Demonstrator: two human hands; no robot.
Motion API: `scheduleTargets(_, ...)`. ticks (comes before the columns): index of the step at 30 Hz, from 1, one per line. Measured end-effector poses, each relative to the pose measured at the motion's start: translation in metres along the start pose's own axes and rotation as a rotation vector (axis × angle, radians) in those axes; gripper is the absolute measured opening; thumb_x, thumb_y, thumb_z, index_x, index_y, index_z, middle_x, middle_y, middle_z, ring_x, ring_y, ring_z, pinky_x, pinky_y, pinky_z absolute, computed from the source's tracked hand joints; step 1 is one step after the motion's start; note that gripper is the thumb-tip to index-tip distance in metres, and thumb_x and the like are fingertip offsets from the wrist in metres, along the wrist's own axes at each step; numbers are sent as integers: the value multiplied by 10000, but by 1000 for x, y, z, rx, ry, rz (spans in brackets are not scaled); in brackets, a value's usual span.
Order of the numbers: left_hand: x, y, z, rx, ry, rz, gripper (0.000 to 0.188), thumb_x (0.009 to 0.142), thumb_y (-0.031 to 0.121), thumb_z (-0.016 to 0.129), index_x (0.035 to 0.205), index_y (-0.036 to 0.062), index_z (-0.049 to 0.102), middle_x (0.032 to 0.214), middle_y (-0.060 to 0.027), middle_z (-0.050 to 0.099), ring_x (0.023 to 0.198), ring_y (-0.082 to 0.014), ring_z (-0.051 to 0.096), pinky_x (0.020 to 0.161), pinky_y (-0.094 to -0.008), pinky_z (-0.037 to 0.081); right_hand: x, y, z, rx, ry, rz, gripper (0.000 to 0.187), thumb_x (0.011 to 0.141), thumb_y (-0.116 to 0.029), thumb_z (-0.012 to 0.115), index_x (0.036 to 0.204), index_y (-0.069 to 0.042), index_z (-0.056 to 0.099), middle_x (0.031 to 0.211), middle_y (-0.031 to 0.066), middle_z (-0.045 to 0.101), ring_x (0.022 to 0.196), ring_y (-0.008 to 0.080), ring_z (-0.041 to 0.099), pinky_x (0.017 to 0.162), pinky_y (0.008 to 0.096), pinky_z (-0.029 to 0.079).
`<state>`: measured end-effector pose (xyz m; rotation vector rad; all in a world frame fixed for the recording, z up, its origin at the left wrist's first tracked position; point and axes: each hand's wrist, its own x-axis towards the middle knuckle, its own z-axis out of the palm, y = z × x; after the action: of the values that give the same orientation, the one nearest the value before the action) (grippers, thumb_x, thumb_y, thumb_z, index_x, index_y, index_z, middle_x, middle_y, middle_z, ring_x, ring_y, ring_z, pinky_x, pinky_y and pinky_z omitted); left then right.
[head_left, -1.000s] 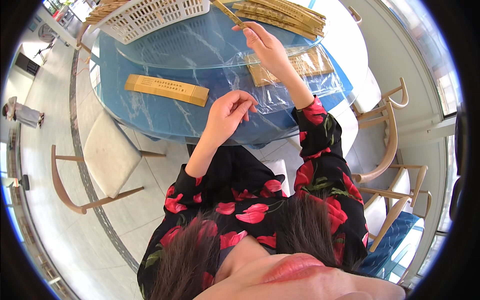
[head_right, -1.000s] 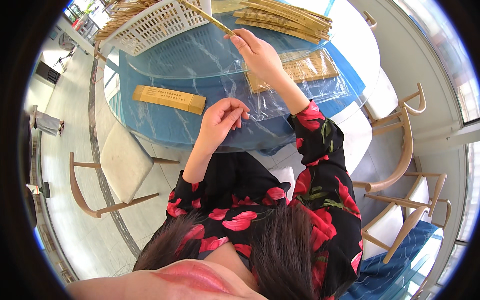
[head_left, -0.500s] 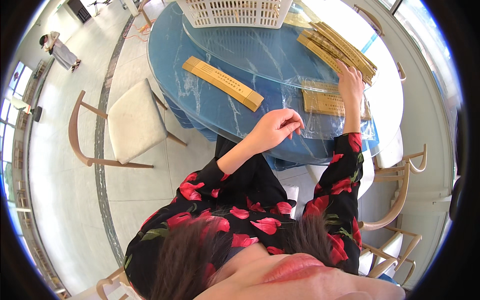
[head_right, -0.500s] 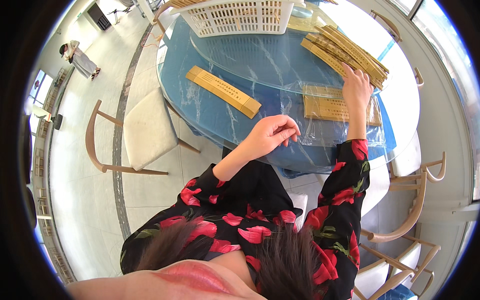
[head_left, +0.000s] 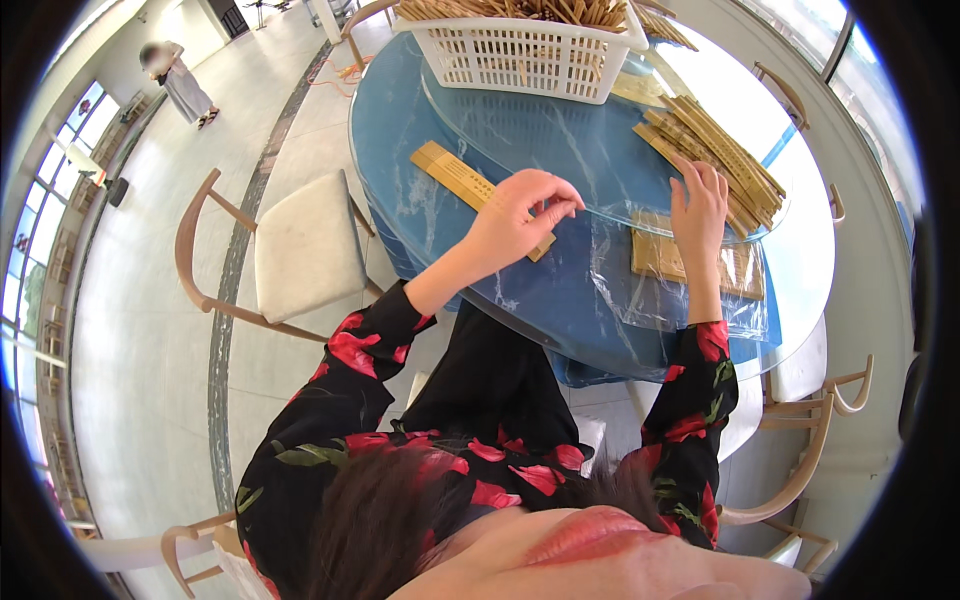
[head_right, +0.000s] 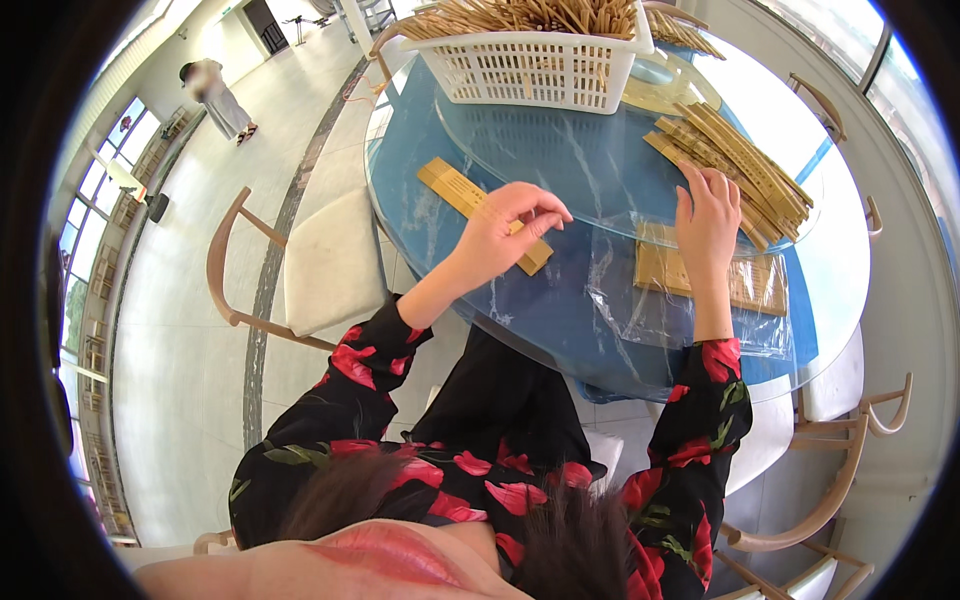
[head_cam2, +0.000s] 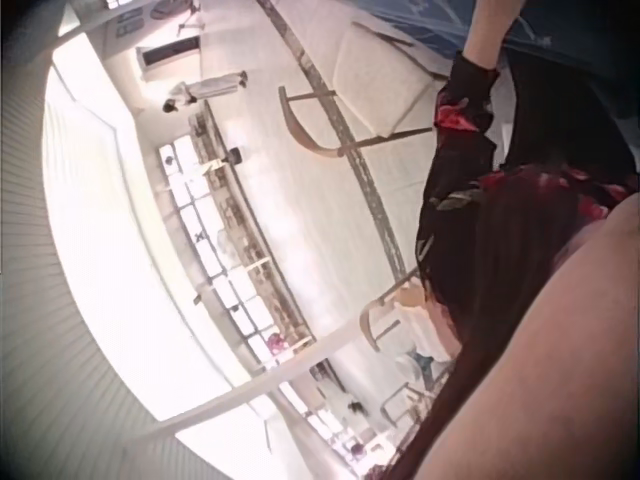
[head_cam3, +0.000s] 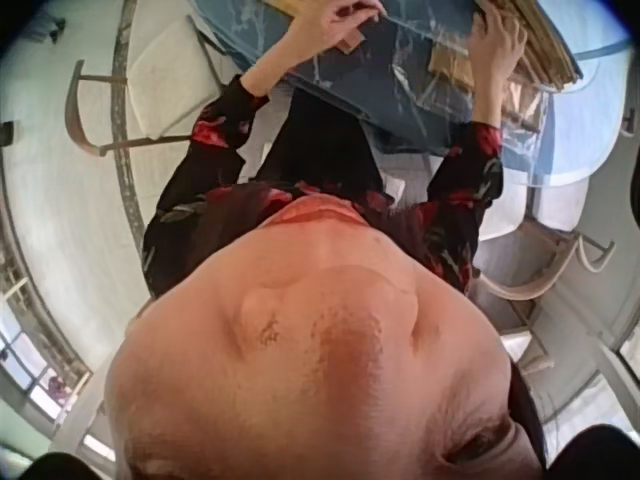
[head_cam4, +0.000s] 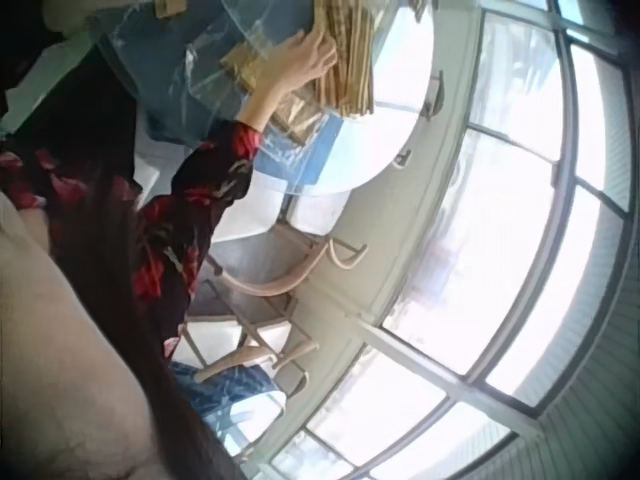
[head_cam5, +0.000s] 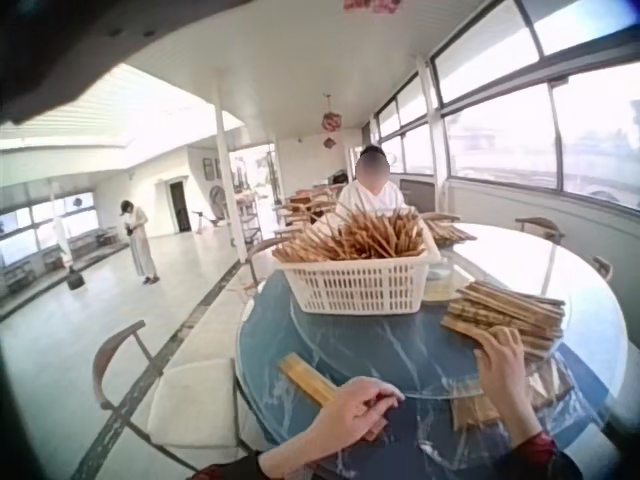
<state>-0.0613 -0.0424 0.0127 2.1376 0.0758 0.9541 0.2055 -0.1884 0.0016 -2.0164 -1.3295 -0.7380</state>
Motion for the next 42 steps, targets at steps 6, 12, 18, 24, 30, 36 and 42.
scheduleTargets(6,105,-70,-127,604,446,75,123,934,139,736,1039,79,758,1017,-42,696,788,-138,649,682,-274,527,1,-13,-3,126,12,-28,297,944,-111,669,1236,-129,717,1114,90,650,1118,320,577,985,432,471)
scheduleTargets(12,162,-85,-216,1394,517,425,199,967,244,641,1074,84,695,902,-52,589,871,-256,576,774,-420,478,1,-15,-2,172,24,-31,284,930,-105,679,1208,-124,731,1080,96,645,1085,320,577,949,432,485)
scheduleTargets(18,186,-96,-206,1365,3,493,144,781,180,706,896,96,724,943,-106,644,1033,-319,589,867,-456,490,-2,-16,-5,207,-7,-17,242,922,-103,685,1156,-113,744,1047,91,645,1067,323,582,923,429,495)
scheduleTargets(24,202,-118,-215,1206,-22,331,115,766,149,703,752,41,665,775,-125,626,855,-364,611,775,-480,499,-2,-20,-1,241,-23,-23,222,911,-92,690,1124,-109,749,1032,89,649,1048,327,584,908,429,497)
scheduleTargets(30,197,-104,-210,810,102,147,128,848,121,718,820,0,750,764,-138,719,705,-310,701,648,-397,546,-5,-20,-1,226,-16,-41,210,914,-87,682,1112,-107,750,1023,92,652,1042,337,585,922,433,493)
scheduleTargets(36,190,-80,-233,800,468,-44,137,874,133,738,907,13,797,840,-138,758,760,-270,737,664,-358,562,-4,-18,1,236,-33,-41,203,928,-109,679,1117,-109,752,1025,94,654,1052,340,584,938,434,488)
scheduleTargets(42,142,21,-251,1109,693,392,108,870,117,736,914,32,786,919,-131,744,855,-326,698,777,-418,548,-1,-22,1,272,-5,-23,213,967,-148,660,1157,-106,746,1068,93,670,1079,334,591,941,431,492)
